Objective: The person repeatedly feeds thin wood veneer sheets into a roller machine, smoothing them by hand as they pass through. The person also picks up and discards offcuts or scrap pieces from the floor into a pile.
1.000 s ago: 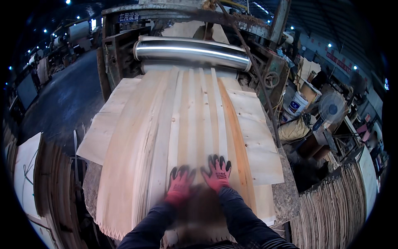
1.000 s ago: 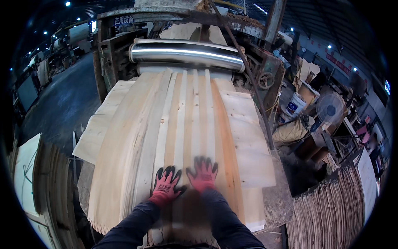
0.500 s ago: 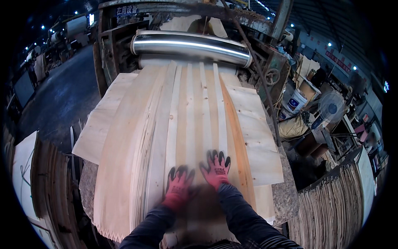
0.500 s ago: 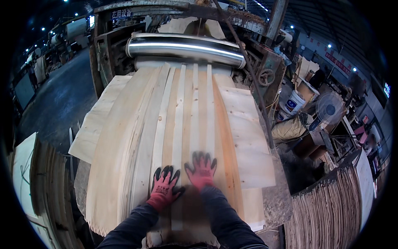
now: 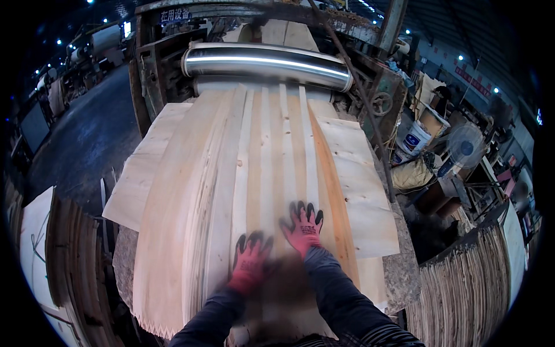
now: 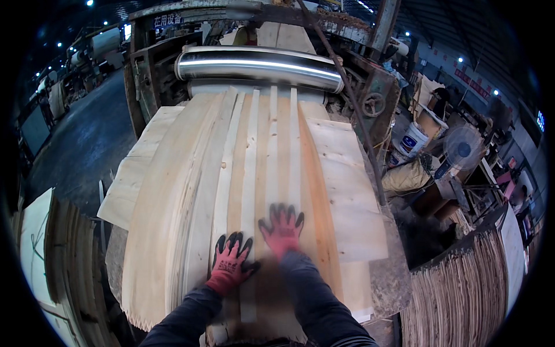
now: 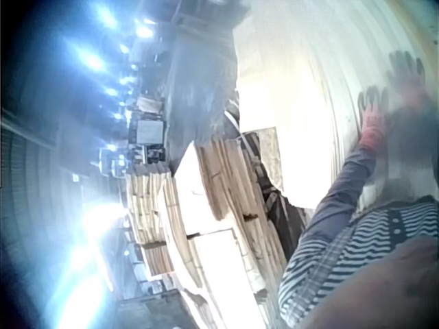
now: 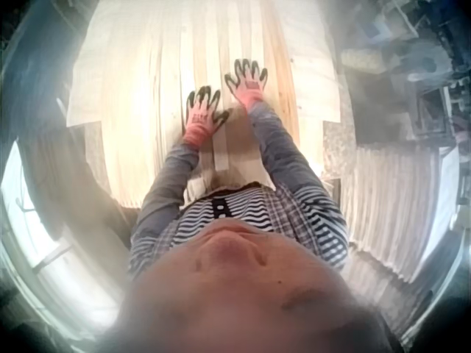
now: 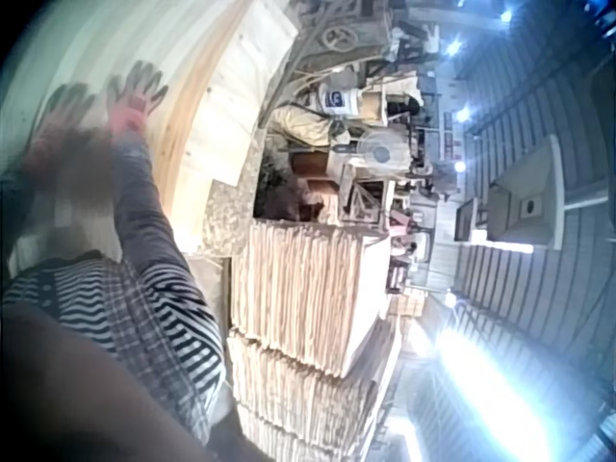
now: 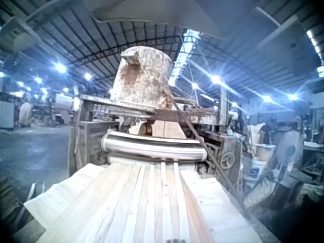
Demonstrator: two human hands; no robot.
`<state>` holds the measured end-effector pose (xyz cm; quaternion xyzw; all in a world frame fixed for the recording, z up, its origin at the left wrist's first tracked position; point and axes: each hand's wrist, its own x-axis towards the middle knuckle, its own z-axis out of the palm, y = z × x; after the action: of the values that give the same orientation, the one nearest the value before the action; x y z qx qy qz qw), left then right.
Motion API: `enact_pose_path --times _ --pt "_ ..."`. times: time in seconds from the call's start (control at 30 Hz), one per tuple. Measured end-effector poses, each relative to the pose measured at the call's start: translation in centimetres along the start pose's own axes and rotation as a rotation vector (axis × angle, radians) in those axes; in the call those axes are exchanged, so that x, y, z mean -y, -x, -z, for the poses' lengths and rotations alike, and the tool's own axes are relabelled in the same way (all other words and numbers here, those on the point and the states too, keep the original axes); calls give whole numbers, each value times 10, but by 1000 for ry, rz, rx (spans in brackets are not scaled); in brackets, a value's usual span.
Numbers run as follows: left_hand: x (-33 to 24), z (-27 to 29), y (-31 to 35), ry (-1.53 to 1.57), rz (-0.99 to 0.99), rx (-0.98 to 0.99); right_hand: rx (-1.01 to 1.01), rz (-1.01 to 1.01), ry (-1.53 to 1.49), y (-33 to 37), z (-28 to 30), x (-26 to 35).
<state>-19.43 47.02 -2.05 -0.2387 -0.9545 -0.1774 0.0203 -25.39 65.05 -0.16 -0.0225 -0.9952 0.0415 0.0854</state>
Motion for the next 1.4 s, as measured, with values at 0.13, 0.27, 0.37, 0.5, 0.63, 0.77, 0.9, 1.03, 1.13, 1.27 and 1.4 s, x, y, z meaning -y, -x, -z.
enact_pose_path --times 0.13,0.27,0.37,0.5,0.63,0.77,0.9,1.03,1.13,1.27,1.4 --pt "5 1 4 15 4 -14 -44 16 9 -33 -11 2" --pt "-3 5 -2 50 -30 -13 -104 -14 -11 -115 -15 -30" --pt "1 6 -7 0 -102 -123 -172 20 -145 -140 28 -11" --pt "14 9 -55 -37 -159 -171 -264 266 -248 -63 31 21" --pt "36 36 -80 -148 -52 -149 -24 396 -300 48 20 35" --pt "0 27 -7 -35 110 -115 234 497 -161 116 2 12" --pt "20 -24 33 -103 272 -31 174 609 -247 114 5 31" --pt "22 -18 -8 -98 261 -105 159 570 -92 81 -10 20" --pt "26 -7 -49 -114 246 -73 117 541 -38 47 -1 10" --pt "47 12 -110 -213 251 -34 125 474 -32 -13 3 12" --pt "89 14 -183 -257 252 -111 0 289 -113 -87 -13 19"
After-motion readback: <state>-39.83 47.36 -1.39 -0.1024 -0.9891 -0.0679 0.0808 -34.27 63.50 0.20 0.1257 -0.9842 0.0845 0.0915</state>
